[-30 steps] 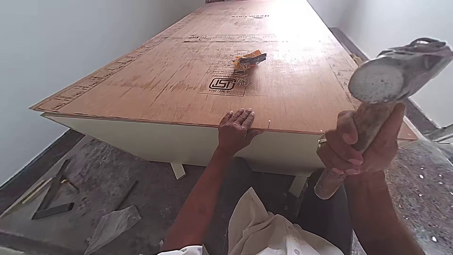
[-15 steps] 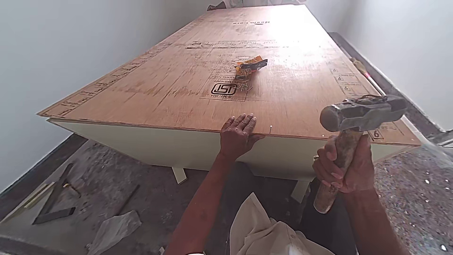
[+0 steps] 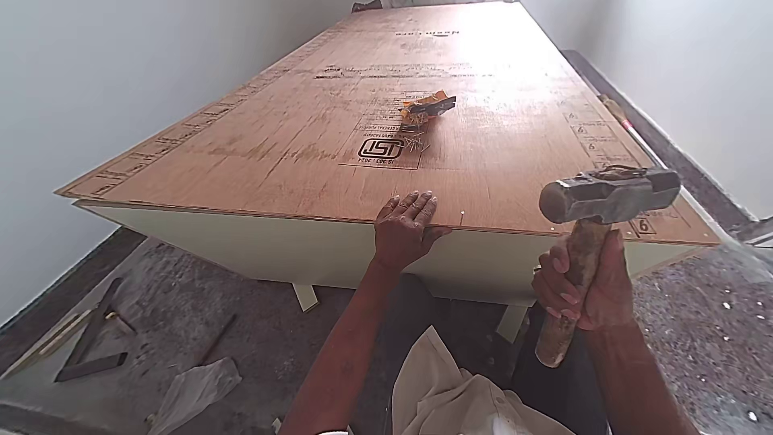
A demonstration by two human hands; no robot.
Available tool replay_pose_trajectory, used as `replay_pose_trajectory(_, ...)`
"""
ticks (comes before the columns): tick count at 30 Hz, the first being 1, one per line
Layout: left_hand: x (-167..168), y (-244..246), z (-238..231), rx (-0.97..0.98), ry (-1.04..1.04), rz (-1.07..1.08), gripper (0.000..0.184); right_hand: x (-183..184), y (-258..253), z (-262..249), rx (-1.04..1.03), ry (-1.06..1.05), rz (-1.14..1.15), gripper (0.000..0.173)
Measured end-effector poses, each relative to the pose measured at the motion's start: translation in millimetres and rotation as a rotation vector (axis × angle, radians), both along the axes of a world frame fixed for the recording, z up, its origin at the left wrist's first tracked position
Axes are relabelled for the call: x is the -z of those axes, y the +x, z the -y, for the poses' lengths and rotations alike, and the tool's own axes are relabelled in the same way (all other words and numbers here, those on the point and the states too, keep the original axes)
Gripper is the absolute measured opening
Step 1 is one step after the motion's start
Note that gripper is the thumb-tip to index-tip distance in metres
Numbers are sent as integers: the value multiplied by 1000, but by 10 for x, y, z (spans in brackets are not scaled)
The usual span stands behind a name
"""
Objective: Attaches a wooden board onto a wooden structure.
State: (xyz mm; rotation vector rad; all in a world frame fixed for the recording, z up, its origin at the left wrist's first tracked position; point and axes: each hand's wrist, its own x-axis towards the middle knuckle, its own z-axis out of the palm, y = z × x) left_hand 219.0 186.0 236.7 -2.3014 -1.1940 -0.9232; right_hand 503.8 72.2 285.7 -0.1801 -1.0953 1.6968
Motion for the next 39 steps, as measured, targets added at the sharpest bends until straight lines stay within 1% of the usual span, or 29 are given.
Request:
replay_pose_trajectory(21,8,4,3,5,9,5,64,49,-33,1,56,-54,52,58)
replay_pose_trajectory(28,11,10,8,-2,3,10,63,58,-56,11,81,-94,36,57)
replay_pose_trajectory(32,11,13,11,-7,3,6,63,70,-46,16,106,-117,85,58)
replay_pose_trajectory(35,6,13,16,-6,-6,9,63,64,-40,30,166,-139,140,58)
replay_pose_trajectory(37,3,14,22,-2,-18,23,65,62,-32,37,198,-149,172,59)
replay_pose_trajectory(39,1,36,13,-21,-9,51,71,55,-26,37,225,-163,209,60)
